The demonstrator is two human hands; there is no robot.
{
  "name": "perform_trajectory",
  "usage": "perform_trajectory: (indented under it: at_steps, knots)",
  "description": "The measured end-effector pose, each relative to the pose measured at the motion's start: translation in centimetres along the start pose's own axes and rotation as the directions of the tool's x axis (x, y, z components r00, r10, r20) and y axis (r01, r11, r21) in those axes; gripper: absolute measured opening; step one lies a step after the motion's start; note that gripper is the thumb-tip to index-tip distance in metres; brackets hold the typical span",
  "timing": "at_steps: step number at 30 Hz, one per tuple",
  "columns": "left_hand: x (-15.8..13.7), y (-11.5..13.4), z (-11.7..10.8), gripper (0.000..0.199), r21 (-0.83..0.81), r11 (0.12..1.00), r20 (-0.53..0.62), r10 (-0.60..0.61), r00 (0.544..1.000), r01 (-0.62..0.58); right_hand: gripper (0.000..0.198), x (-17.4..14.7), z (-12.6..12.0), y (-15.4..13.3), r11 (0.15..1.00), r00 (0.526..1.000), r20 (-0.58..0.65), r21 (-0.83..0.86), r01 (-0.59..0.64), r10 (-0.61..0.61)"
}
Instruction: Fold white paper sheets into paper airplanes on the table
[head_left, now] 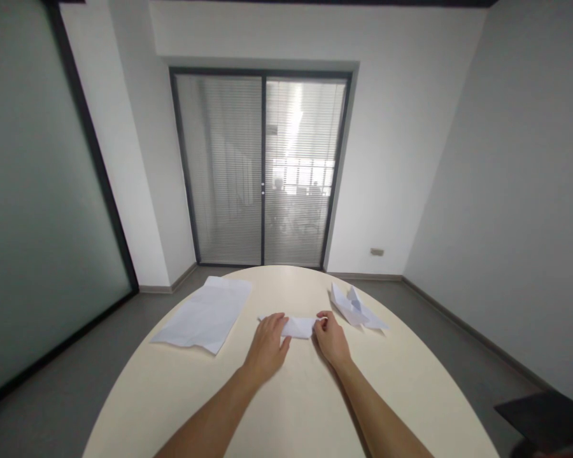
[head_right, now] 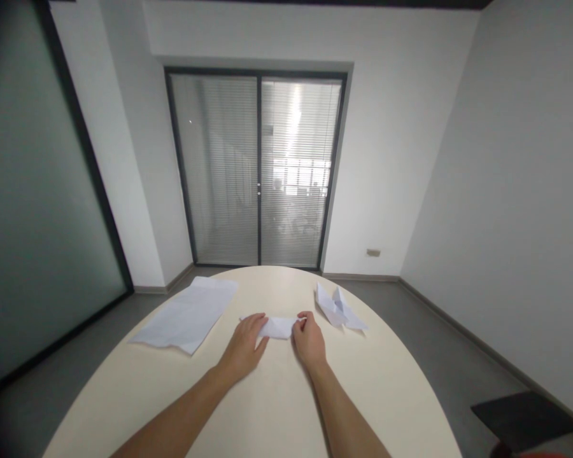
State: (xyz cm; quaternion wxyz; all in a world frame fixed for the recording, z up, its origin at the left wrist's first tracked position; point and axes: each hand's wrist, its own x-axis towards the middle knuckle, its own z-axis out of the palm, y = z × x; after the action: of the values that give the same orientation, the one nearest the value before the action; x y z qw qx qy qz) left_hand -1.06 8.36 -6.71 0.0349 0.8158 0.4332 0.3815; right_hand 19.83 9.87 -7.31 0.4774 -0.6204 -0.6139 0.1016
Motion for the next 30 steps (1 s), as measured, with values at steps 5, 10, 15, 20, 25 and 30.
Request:
perform_trajectory:
  at_steps: [5,10,15,20,25,30]
  knots:
    - [-0.5,-0.4,0.2,0.041,0.055,0.998,0.122,-0.036,0.992,0.03,0.021,0.0,0.0,-0.2,0.995,0.997,-0.024,-0.068,0.074,-0.076]
    - [-0.4,-0.3,0.2,0.041,0.074,0.996,0.229,-0.064,0.971,0.048,0.03,-0.5,-0.6,-1.6,0.942,0.941,0.119,-0.082,0.327,-0.316]
    - [-0.3,0.4,-0.1,0.043,0.132,0.99,0.293,-0.086,0.952,0.049,0.034,-1.2,-0.5,-3.2,0.882,0.826,0.397,-0.08,0.465,-0.4]
    - [-0.5,0.2,0.4,0.049,0.205,0.975,0.27,-0.14,0.953,0.085,0.033,-1.3,-0.6,-3.9,0.889,0.83,0.42,-0.103,0.446,-0.367]
    - [-0.6,-0.1,1.2,0.054,0.289,0.937,0.187,-0.256,0.949,0.196,0.03,-1.1,-1.0,-4.0,0.894,0.846,0.401,-0.123,0.431,-0.353]
    - [-0.4,-0.2,1.0,0.054,0.354,0.884,0.11,-0.362,0.926,0.304,0.03,-1.1,-1.1,-3.8,0.892,0.856,0.39,-0.156,0.424,-0.339]
